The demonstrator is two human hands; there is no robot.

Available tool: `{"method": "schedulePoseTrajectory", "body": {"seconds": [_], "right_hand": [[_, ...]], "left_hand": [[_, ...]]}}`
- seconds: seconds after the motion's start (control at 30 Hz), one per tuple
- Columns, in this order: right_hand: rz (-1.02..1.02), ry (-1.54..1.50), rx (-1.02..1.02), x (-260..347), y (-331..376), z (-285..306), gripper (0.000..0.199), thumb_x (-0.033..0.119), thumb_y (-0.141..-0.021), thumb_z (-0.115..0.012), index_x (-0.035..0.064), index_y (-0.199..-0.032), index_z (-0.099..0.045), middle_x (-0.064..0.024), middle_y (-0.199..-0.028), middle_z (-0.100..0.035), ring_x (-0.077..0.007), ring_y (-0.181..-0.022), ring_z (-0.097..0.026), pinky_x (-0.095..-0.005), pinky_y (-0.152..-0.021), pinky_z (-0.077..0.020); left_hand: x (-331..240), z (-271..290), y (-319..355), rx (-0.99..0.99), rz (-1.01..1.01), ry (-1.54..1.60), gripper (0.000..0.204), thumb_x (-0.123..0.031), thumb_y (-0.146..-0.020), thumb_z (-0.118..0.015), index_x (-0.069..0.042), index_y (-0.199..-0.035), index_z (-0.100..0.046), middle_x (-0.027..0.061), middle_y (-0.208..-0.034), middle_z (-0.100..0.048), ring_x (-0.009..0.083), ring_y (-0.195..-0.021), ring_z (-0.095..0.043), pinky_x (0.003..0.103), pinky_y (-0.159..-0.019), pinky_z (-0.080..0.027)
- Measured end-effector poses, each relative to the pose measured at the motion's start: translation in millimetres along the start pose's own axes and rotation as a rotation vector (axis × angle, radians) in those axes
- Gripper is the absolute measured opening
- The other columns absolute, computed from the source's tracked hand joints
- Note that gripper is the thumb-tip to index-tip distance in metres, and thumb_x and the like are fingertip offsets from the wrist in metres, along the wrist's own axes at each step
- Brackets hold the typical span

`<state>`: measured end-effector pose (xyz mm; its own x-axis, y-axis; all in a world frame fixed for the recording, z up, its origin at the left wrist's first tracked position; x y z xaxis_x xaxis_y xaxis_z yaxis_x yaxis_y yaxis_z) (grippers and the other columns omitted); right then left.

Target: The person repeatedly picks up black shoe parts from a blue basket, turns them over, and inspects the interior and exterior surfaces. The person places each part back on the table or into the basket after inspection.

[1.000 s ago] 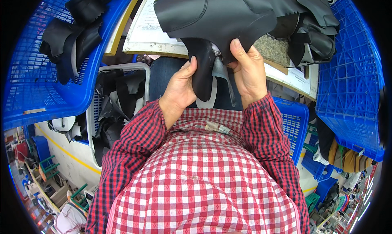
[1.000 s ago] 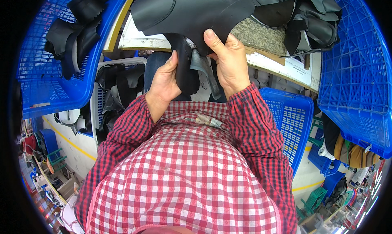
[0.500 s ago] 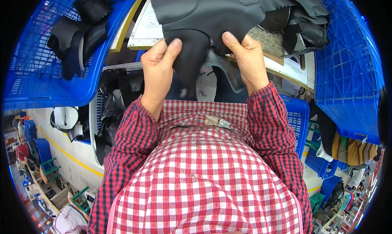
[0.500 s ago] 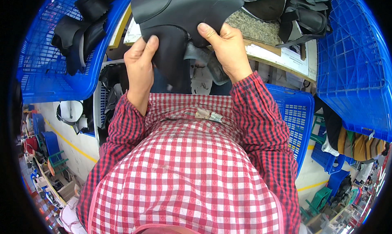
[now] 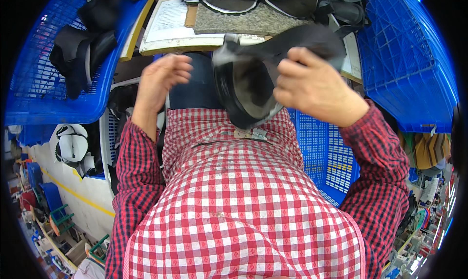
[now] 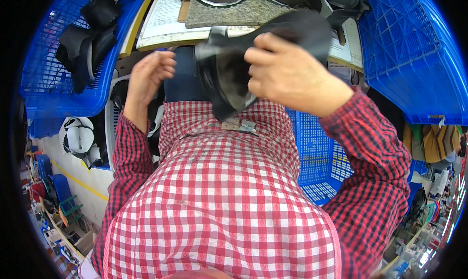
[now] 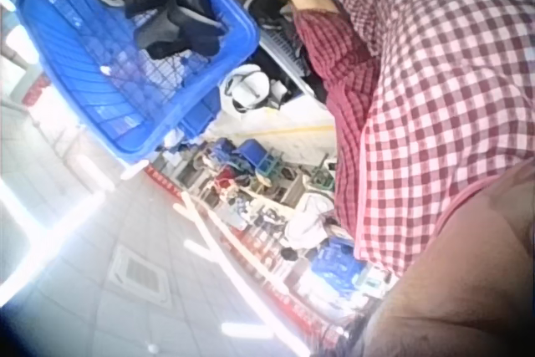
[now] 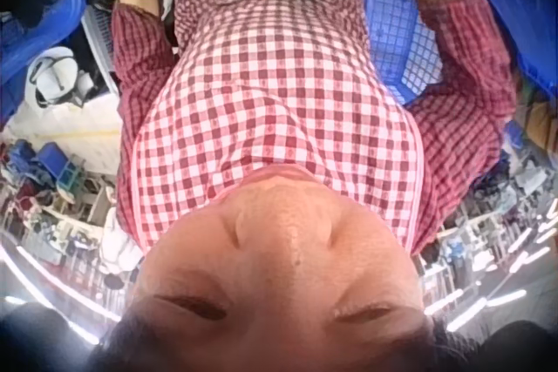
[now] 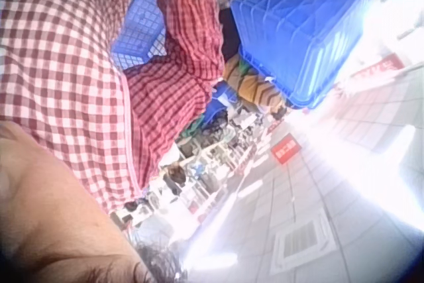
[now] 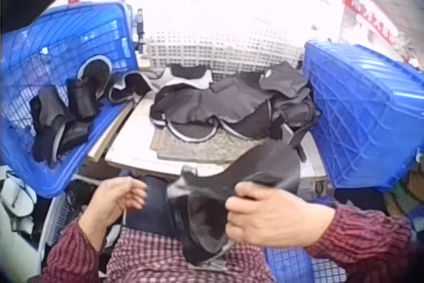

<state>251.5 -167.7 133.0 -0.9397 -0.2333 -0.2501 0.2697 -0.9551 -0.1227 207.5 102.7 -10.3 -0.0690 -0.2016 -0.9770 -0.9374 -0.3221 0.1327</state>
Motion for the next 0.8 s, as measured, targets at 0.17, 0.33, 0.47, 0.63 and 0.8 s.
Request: {"method": "schedulePoseTrajectory", "body": {"seconds": [0.17, 0.33, 0.47, 0.63, 0.8], "right_hand": [[-0.039, -0.005, -0.026, 29.4, 0.9, -20.1, 0.007, 0.021, -0.078, -0.066, 0.0165, -0.082, -0.064, 0.0063, -0.083, -0.061, -0.0145, -0.1, -0.057, -0.0336, -0.101, -0.0429], [-0.117, -0.025, -0.117, 24.2, -2.2, -9.7, 0.007, 0.019, -0.076, -0.067, 0.0171, -0.073, -0.061, 0.0039, -0.077, -0.058, -0.0151, -0.093, -0.056, -0.0321, -0.096, -0.044], [-0.278, -0.122, -0.186, 20.6, -2.3, -18.8, 0.007, 0.019, -0.076, -0.066, 0.014, -0.073, -0.062, 0.003, -0.067, -0.055, -0.0169, -0.08, -0.057, -0.0323, -0.088, -0.0439], [-0.259, -0.191, -0.114, 50.7, -8.5, -53.6, 0.011, 0.016, -0.076, -0.067, 0.0114, -0.069, -0.06, -0.0003, -0.063, -0.055, -0.0173, -0.07, -0.056, -0.0338, -0.081, -0.0444], [-0.325, -0.204, -0.141, 53.7, -8.1, -58.3, 0.01, 0.015, -0.075, -0.068, 0.0114, -0.069, -0.061, -0.0016, -0.062, -0.055, -0.0171, -0.069, -0.055, -0.0336, -0.08, -0.0443]], "left_hand": [[99.3, -108.5, 48.8, 0.598, 0.728, -0.207, 0.066, -0.052, -0.11, -0.045, 0.008, -0.13, -0.062, 0.0225, -0.112, -0.074, 0.0292, -0.084, -0.078, 0.034, -0.065, -0.066], [81.4, -144.4, 54.9, 0.679, 0.588, 0.321, 0.06, -0.043, -0.106, -0.061, 0.008, -0.137, -0.054, 0.0222, -0.12, -0.07, 0.0301, -0.103, -0.075, 0.037, -0.077, -0.067], [53.5, -108.3, 34.7, 0.284, -0.015, -0.478, 0.047, 0.0, -0.083, -0.081, 0.002, -0.125, -0.06, 0.0177, -0.116, -0.072, 0.0324, -0.103, -0.074, 0.037, -0.088, -0.059], [-2.2, -122.2, 54.5, 0.199, -0.315, -1.023, 0.055, -0.003, -0.078, -0.082, -0.001, -0.128, -0.06, 0.0175, -0.112, -0.069, 0.0394, -0.106, -0.067, 0.042, -0.092, -0.053], [-30.9, -150.9, 56.9, 0.45, -0.379, -0.859, 0.05, -0.002, -0.084, -0.077, -0.002, -0.131, -0.063, 0.0172, -0.119, -0.068, 0.0322, -0.109, -0.067, 0.041, -0.097, -0.054]]}}
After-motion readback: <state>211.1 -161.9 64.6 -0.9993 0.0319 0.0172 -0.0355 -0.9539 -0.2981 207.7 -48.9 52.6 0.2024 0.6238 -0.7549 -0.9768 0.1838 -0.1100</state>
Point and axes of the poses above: each hand's wrist, its own y-axis away from the middle knuckle, its own z-axis out of the back of the hand, x = y × z, the point moved 10 cm from there along -y, towards the middle knuckle
